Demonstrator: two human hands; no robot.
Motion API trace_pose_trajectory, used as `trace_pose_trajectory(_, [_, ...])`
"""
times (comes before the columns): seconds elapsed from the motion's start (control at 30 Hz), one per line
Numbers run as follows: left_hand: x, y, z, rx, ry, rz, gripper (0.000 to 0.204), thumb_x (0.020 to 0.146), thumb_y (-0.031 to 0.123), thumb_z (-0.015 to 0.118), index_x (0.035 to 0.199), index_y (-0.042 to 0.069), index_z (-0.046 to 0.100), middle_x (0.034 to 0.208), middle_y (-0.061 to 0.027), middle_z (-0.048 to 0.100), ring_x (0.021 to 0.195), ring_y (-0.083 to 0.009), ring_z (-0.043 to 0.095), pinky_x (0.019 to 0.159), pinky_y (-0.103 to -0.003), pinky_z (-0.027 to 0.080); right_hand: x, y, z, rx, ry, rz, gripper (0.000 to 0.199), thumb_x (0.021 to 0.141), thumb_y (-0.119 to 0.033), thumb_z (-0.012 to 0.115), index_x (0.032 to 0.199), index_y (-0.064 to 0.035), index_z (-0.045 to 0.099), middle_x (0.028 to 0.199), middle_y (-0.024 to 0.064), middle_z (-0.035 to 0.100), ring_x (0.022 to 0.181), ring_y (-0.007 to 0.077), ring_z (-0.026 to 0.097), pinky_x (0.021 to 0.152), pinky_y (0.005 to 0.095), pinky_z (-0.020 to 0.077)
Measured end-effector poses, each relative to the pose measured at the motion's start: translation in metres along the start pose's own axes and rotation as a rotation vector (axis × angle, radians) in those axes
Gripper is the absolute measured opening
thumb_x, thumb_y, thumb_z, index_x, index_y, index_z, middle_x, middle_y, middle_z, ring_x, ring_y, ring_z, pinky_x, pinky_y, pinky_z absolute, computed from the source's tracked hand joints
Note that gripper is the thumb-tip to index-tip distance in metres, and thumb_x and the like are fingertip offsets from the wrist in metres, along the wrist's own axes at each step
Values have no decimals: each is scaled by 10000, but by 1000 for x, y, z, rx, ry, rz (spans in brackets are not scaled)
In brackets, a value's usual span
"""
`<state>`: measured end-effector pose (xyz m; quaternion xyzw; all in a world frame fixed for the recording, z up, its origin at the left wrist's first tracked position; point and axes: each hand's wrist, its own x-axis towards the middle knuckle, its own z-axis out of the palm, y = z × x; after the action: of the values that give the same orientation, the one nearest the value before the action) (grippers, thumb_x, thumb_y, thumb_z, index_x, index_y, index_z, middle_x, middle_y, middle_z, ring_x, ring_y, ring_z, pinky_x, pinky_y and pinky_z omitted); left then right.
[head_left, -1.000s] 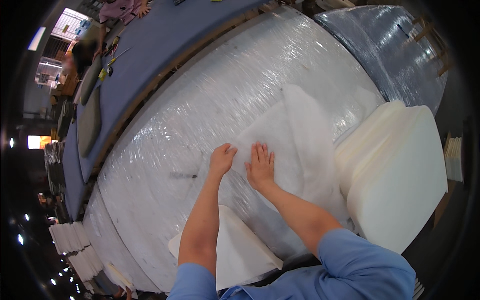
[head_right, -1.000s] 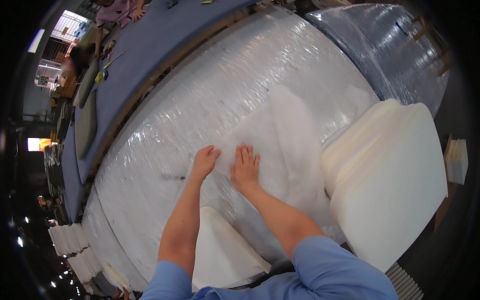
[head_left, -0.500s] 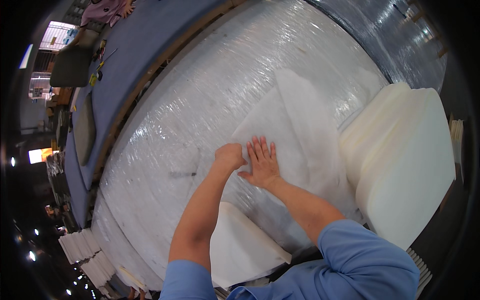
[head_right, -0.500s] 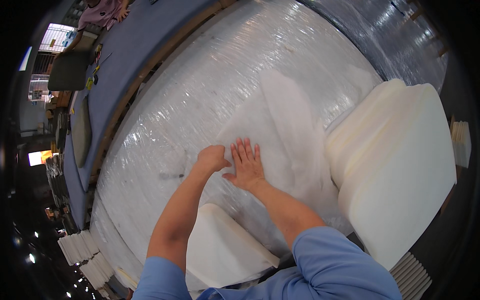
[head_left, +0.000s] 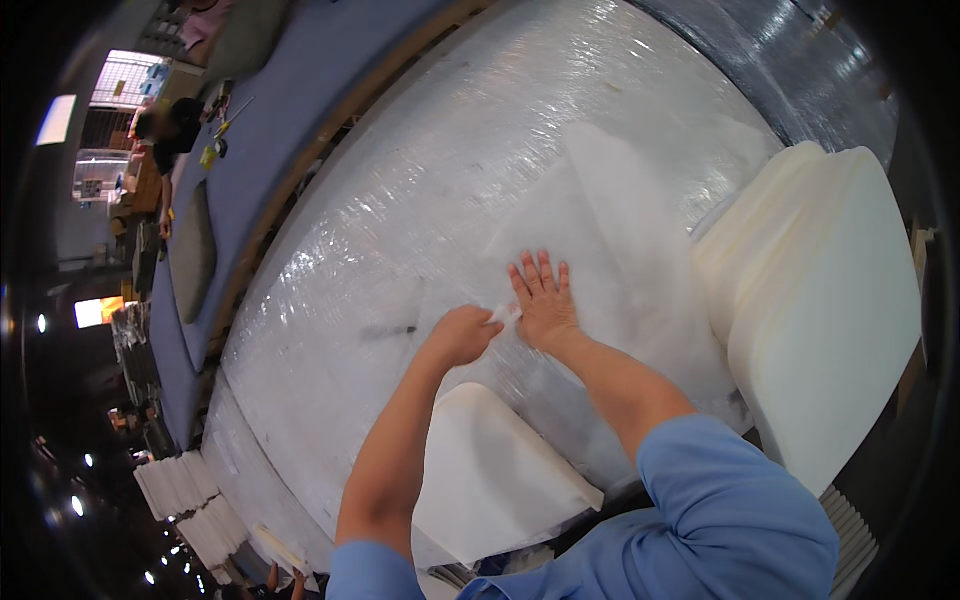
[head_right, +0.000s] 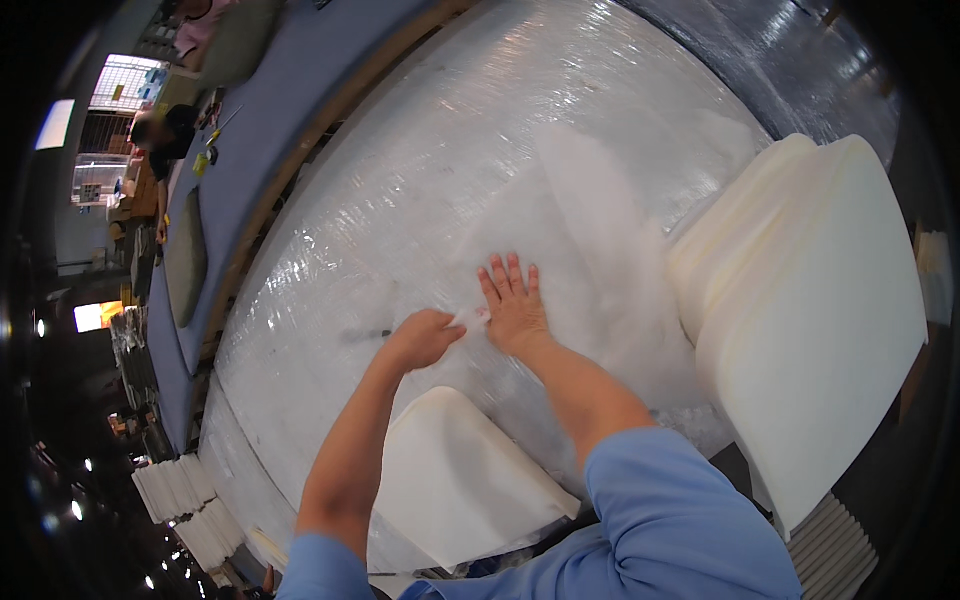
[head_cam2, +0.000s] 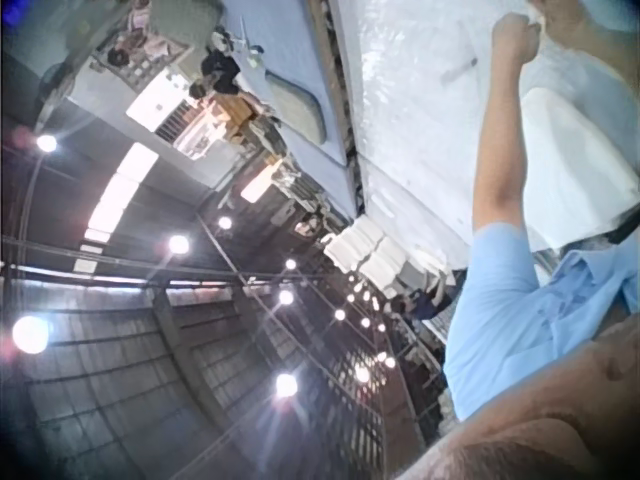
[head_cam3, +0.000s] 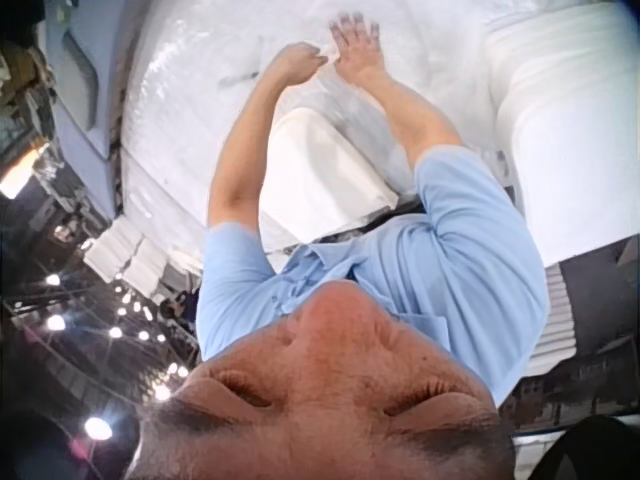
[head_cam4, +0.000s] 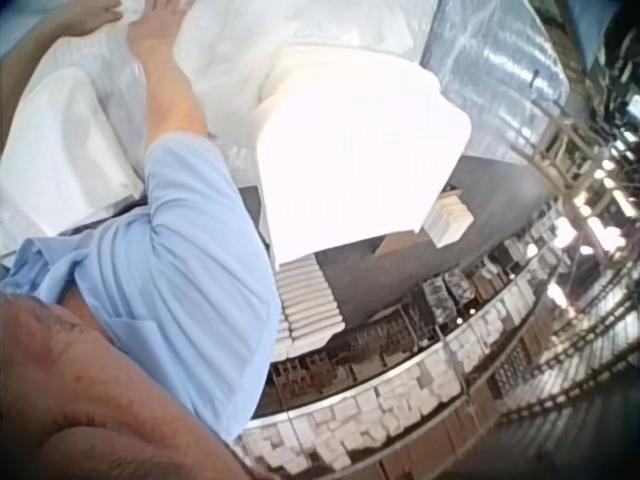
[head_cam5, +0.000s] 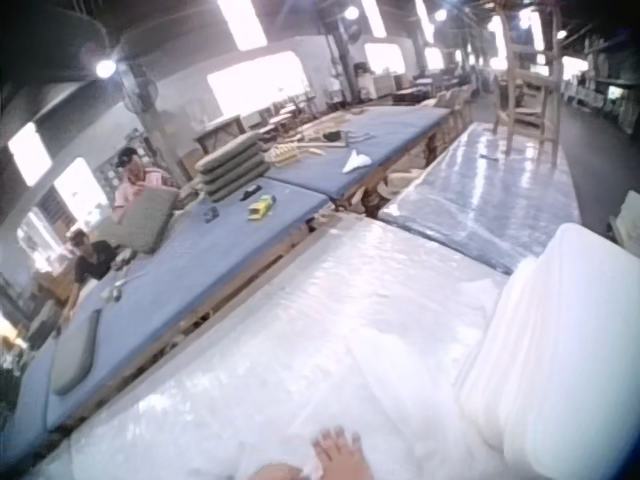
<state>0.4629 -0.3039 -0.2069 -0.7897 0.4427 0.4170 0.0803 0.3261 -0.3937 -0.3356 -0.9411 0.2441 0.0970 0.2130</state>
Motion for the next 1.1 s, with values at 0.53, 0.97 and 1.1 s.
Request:
trace_pose_trajectory(0.53, [-240, -36, 213, -2034, 596, -80, 469, 960, 56, 717, 1390, 43, 532, 1282, -103, 656, 1148, -220, 667, 1008, -395, 563, -50, -38, -57, 73, -30, 2, 979, 907, -530, 720, 1641, -74, 259, 1708, 235, 176, 1590, 397, 135, 1270, 550, 165])
trace_pose_trajectory(0.97, [-301, -95, 315, -2087, 740, -241, 201, 947, 133, 763, 1105, 54, 668, 1020, -39, 705, 894, -160, 677, 814, -333, 571, -220, -208, 44, 1219, -716, 169, 204, 992, -239, 721, 968, -37, 714, 901, 58, 713, 812, 150, 680, 725, 320, 538])
trace_pose_trajectory(1.1, [-323, -129, 330, -2019, 788, -347, 144, 959, 131, 739, 1062, 40, 695, 912, -19, 693, 782, -134, 655, 749, -301, 555, -223, -254, 47, 1177, -760, 213, 199, 998, -237, 711, 919, -56, 689, 833, 38, 687, 751, 148, 677, 691, 302, 532])
